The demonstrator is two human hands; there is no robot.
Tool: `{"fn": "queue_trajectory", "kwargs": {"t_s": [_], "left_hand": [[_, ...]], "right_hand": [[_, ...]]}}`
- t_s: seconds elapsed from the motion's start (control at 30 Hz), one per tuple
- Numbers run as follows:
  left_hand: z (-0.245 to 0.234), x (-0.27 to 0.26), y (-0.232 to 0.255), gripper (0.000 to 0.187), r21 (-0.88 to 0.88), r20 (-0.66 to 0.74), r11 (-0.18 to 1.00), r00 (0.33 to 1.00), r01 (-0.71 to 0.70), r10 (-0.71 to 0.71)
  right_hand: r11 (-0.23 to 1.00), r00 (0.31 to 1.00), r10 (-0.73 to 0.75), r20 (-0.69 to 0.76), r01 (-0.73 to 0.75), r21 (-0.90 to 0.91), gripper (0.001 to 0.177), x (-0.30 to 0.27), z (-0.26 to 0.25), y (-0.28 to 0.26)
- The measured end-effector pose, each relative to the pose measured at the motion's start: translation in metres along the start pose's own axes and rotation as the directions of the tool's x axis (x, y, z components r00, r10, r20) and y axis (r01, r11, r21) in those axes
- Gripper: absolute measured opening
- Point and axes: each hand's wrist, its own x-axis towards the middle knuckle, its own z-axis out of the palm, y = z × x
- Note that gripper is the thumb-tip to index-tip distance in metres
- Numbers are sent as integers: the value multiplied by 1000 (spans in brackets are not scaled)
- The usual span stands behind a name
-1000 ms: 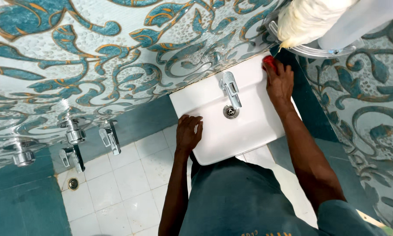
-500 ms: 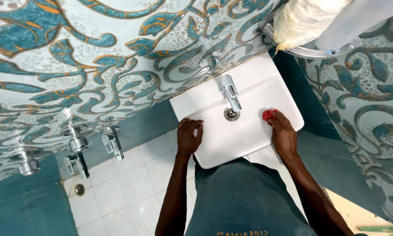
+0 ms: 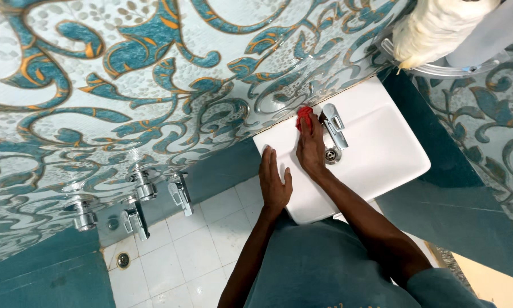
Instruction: The person wipes down bathroom fixtures and surfaces, including multiple sinks and various faucets, using a red cloth.
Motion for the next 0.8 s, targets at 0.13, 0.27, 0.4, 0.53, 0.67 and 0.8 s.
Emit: {"fn": "queue_trajectory", "kwargs": {"t_s": [0.13, 0.27, 0.4, 0.53, 0.67, 0.8], "left_hand": [[0, -4, -15, 73, -107, 42, 994, 999, 26, -22], [0, -11, -27, 82, -232, -1, 973, 1000, -14, 14], [-4, -26, -41, 88, -267, 75, 962, 994, -55, 77], [-10, -42, -56, 85, -260, 218, 963, 968, -68, 127], [-7, -39, -67, 82, -261, 285, 963, 949, -60, 137], [-15, -35, -73, 75, -151, 276, 975, 940, -165, 202]], "right_hand": [[953, 965, -215, 148, 240, -184, 46, -26, 22, -12], [928, 866, -372, 334, 356, 110, 44, -58, 14, -29], [998, 938, 14, 346, -35, 55, 30, -100, 8, -35], [998, 966, 51, 254, -41, -43, 32, -125, -5, -29], [971, 950, 199, 239, -158, -179, 27, -114, -1, -14], [959, 983, 179, 53, -162, -234, 15, -79, 12, 25]]}}
